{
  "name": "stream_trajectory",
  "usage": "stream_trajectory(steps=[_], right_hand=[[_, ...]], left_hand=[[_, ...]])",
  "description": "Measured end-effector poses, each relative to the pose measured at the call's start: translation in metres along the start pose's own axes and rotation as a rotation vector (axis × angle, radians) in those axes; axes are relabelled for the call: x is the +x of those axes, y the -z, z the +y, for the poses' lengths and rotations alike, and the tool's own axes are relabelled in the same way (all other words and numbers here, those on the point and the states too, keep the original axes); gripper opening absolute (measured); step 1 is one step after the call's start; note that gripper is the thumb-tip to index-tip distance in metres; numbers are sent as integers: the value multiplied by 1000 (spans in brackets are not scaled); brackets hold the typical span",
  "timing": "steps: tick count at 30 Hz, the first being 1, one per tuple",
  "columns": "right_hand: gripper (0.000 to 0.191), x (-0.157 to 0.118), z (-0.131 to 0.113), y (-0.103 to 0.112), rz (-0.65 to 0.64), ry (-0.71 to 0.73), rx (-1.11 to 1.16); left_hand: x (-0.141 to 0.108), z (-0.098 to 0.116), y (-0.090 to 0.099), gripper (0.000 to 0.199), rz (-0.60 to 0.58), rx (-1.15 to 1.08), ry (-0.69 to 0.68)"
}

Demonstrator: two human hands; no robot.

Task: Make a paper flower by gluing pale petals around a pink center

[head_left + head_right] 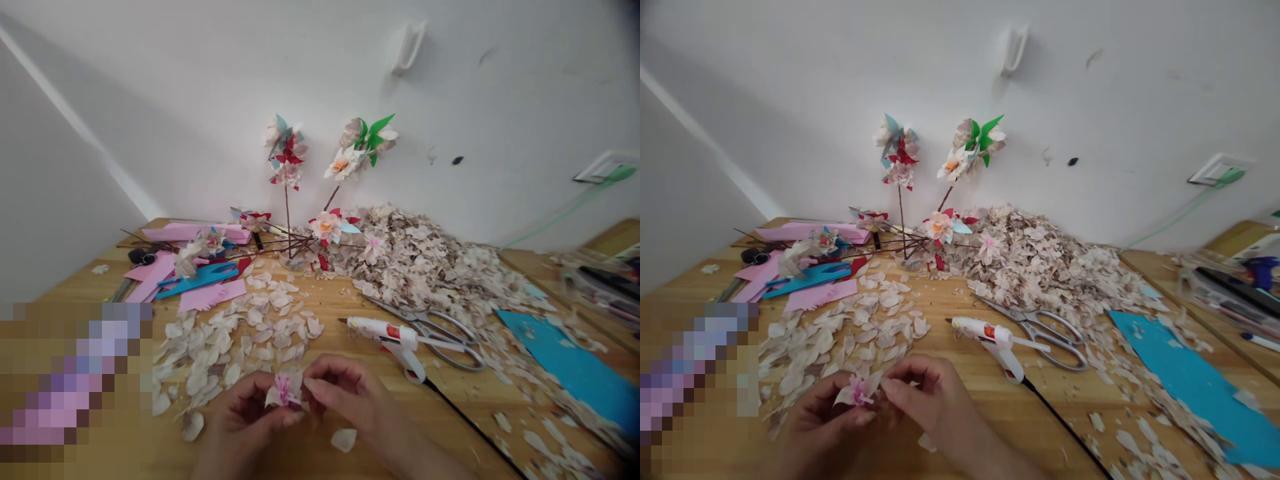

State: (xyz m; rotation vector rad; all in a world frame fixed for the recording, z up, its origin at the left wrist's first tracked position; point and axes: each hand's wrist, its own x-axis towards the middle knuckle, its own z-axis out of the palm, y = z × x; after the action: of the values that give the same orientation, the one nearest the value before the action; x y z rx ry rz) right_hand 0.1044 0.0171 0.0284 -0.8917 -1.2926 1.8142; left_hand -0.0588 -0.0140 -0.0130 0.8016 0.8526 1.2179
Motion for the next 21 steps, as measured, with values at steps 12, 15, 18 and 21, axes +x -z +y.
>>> stream_trajectory(steps=[12,15,18,21], right_hand=[[18,1,-6,-13,213,15,-139],[14,0,-4,-12,219,50,-124],[14,1,-3,-12,207,48,-121],[17,0,-3,-12,207,15,-101]], left_hand=[[1,-3,-3,20,49,75,-70],[0,-3,-2,19,76,100,-89],[-1,-2,-2,16,93,143,-104],[-1,-1,-2,17,102,160,-110]])
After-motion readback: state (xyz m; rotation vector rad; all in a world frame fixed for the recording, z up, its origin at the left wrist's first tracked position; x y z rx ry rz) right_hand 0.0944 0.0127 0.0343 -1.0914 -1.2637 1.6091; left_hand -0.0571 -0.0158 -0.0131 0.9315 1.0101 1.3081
